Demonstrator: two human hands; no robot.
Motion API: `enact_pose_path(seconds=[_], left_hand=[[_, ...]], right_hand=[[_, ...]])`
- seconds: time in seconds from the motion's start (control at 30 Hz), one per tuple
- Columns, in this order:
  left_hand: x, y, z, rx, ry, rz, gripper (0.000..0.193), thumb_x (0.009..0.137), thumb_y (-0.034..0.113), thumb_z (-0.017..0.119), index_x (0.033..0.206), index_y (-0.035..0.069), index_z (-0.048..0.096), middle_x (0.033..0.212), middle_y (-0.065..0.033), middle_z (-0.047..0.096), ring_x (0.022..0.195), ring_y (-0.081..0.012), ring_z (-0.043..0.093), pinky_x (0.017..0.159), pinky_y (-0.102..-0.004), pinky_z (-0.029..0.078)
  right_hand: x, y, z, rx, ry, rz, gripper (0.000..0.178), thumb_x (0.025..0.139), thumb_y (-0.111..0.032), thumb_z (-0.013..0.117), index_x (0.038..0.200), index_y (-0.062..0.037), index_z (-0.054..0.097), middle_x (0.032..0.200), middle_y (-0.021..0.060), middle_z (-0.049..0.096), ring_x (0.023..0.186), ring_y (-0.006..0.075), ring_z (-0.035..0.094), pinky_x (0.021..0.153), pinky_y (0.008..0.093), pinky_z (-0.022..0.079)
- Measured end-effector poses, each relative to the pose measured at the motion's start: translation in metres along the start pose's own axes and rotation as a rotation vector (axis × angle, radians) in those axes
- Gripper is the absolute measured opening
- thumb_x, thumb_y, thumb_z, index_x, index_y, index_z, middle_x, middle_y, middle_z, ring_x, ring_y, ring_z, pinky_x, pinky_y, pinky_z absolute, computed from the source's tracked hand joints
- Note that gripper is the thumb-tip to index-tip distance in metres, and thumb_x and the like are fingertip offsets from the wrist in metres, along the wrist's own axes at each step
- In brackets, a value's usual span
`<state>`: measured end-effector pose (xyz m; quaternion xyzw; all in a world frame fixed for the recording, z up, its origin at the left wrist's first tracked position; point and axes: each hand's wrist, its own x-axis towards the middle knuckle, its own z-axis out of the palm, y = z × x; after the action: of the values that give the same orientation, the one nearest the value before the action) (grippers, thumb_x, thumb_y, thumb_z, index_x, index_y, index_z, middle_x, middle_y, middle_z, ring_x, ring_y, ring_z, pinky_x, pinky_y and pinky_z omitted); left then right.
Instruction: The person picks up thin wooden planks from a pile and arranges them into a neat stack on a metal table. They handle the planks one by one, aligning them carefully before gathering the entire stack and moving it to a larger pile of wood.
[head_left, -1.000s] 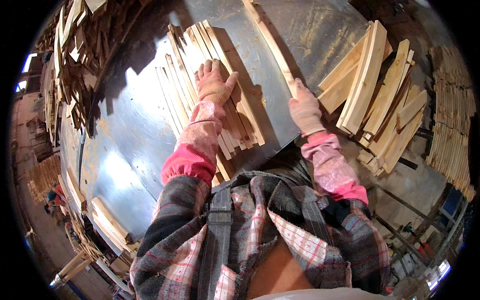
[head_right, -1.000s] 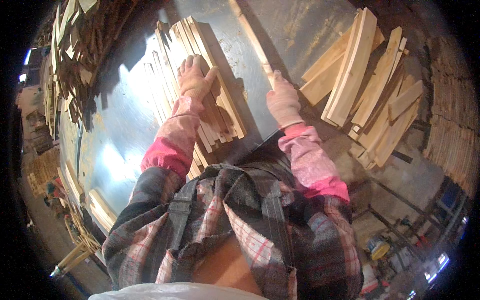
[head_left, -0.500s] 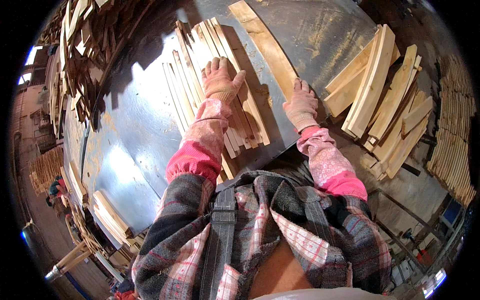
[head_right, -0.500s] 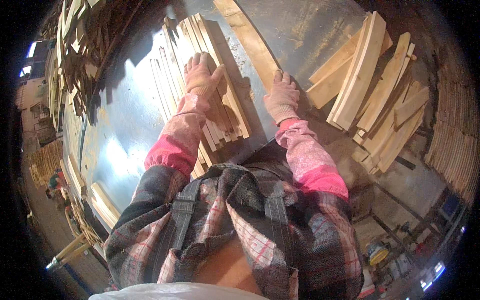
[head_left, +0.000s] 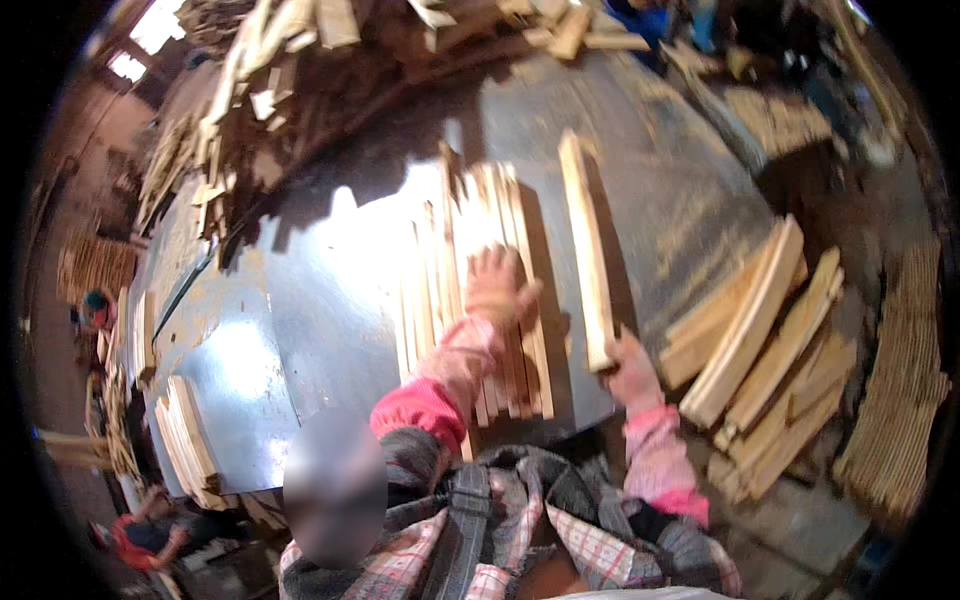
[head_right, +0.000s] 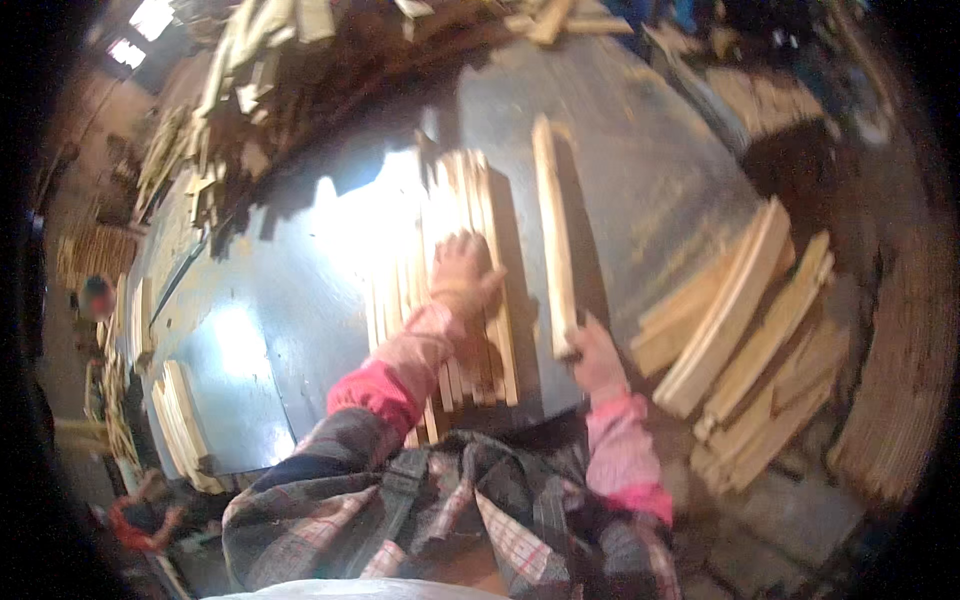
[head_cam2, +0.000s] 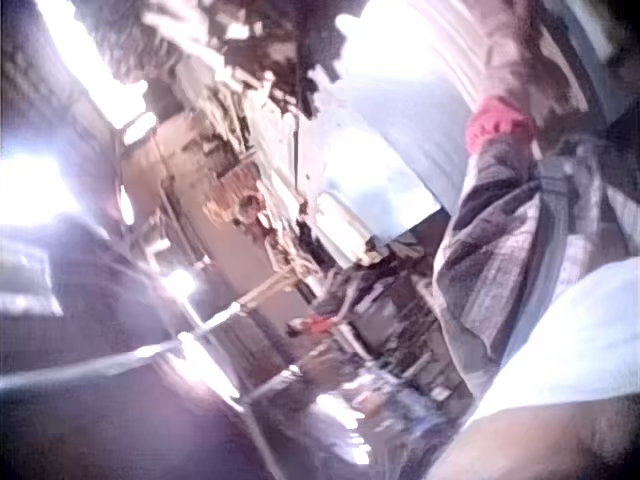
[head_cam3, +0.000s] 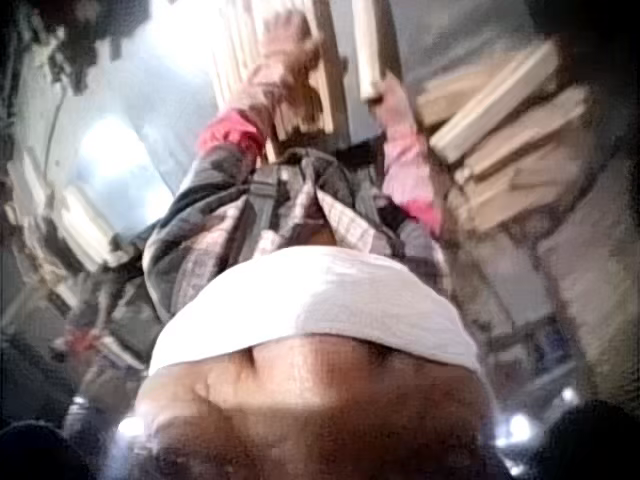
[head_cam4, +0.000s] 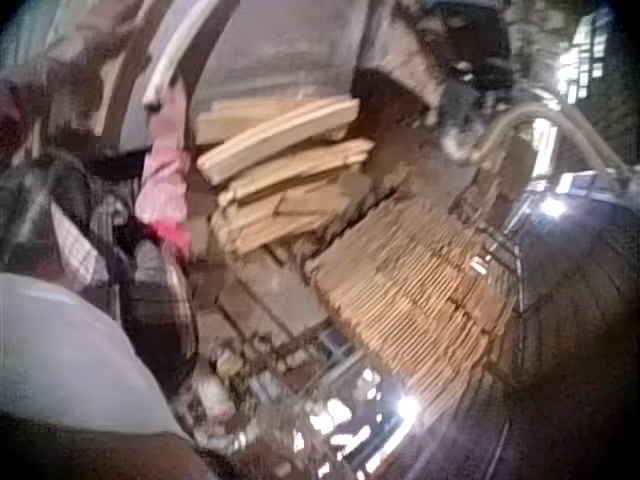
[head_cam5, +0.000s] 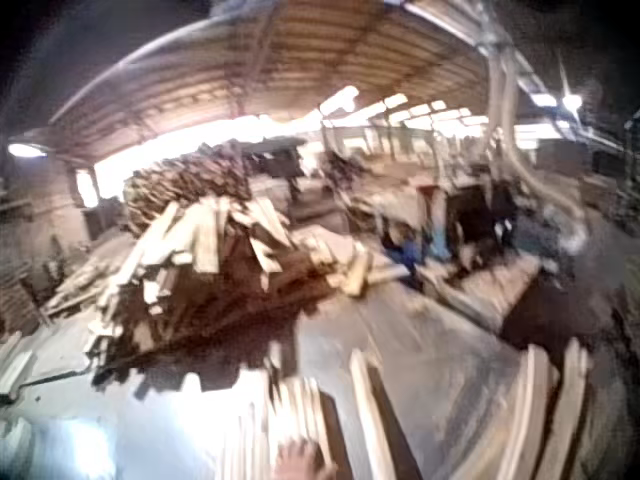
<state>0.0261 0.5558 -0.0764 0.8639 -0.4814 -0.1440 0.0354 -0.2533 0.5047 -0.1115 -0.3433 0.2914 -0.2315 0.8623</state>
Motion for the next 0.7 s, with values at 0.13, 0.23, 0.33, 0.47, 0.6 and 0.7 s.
enact_pose_path(seconds=[0.13, 0.23, 0.33, 0.47, 0.6, 0.7], left_hand=[[0.004, -0.007, -0.001, -0.07, 0.1, 0.083, 0.09, 0.093, 0.058, 0.065, 0.16, 0.004, 0.038, 0.166, -0.0197, 0.035, 0.157, -0.041, 0.026, 0.13, -0.0521, 0.014], [-0.003, -0.013, -0.004, -0.086, 0.117, 0.068, 0.089, 0.091, 0.059, 0.067, 0.156, 0.004, 0.042, 0.162, -0.0204, 0.04, 0.153, -0.0417, 0.031, 0.129, -0.0535, 0.017], [-0.003, -0.014, 0.006, -0.082, 0.203, 0.081, 0.088, 0.089, 0.058, 0.069, 0.154, 0.004, 0.045, 0.154, -0.0205, 0.048, 0.152, -0.0414, 0.033, 0.128, -0.054, 0.019], [0.006, -0.009, 0.015, -0.417, 0.09, 0.05, 0.086, 0.086, 0.053, 0.074, 0.153, 0.007, 0.048, 0.153, -0.0204, 0.05, 0.152, -0.0412, 0.033, 0.127, -0.0516, 0.022], [0.008, 0.004, -0.015, -0.136, 0.046, 0.079, 0.085, 0.085, 0.054, 0.075, 0.153, 0.009, 0.05, 0.16, -0.0192, 0.045, 0.152, -0.0411, 0.034, 0.126, -0.0516, 0.024], [0.004, -0.012, 0.0, -0.031, 0.205, 0.049, 0.082, 0.089, 0.055, 0.073, 0.153, 0.009, 0.051, 0.162, -0.0165, 0.044, 0.153, -0.0396, 0.033, 0.128, -0.0508, 0.022]], right_hand=[[-0.003, 0.0, 0.008, -0.431, 0.064, -0.03, 0.051, 0.09, 0.0, 0.057, 0.141, 0.0015, 0.055, 0.118, 0.0128, 0.067, 0.098, 0.0248, 0.069, 0.082, 0.0405, 0.063], [0.006, -0.039, 0.072, -0.455, 0.012, -0.149, 0.05, 0.091, -0.005, 0.061, 0.14, 0.0011, 0.058, 0.118, 0.0073, 0.068, 0.098, 0.0181, 0.066, 0.087, 0.0338, 0.057], [0.093, -0.113, 0.132, -0.331, -0.087, -0.196, 0.054, 0.093, -0.018, 0.068, 0.143, -0.0001, 0.058, 0.119, 0.0069, 0.068, 0.102, 0.0181, 0.062, 0.091, 0.0336, 0.053], [0.18, -0.226, 0.274, -0.908, 0.021, -0.665, 0.065, 0.09, -0.036, 0.07, 0.145, -0.0047, 0.054, 0.126, 0.0158, 0.066, 0.114, 0.0305, 0.061, 0.098, 0.0408, 0.052], [0.202, -0.239, 0.257, -1.338, 0.266, -0.66, 0.077, 0.088, -0.054, 0.072, 0.146, -0.0093, 0.051, 0.133, 0.0247, 0.063, 0.126, 0.0429, 0.06, 0.105, 0.0481, 0.05], [0.149, -0.205, 0.15, -1.479, 0.501, -0.498, 0.066, 0.083, -0.039, 0.078, 0.133, -0.0002, 0.06, 0.118, 0.0256, 0.068, 0.109, 0.0395, 0.069, 0.091, 0.0499, 0.058]])
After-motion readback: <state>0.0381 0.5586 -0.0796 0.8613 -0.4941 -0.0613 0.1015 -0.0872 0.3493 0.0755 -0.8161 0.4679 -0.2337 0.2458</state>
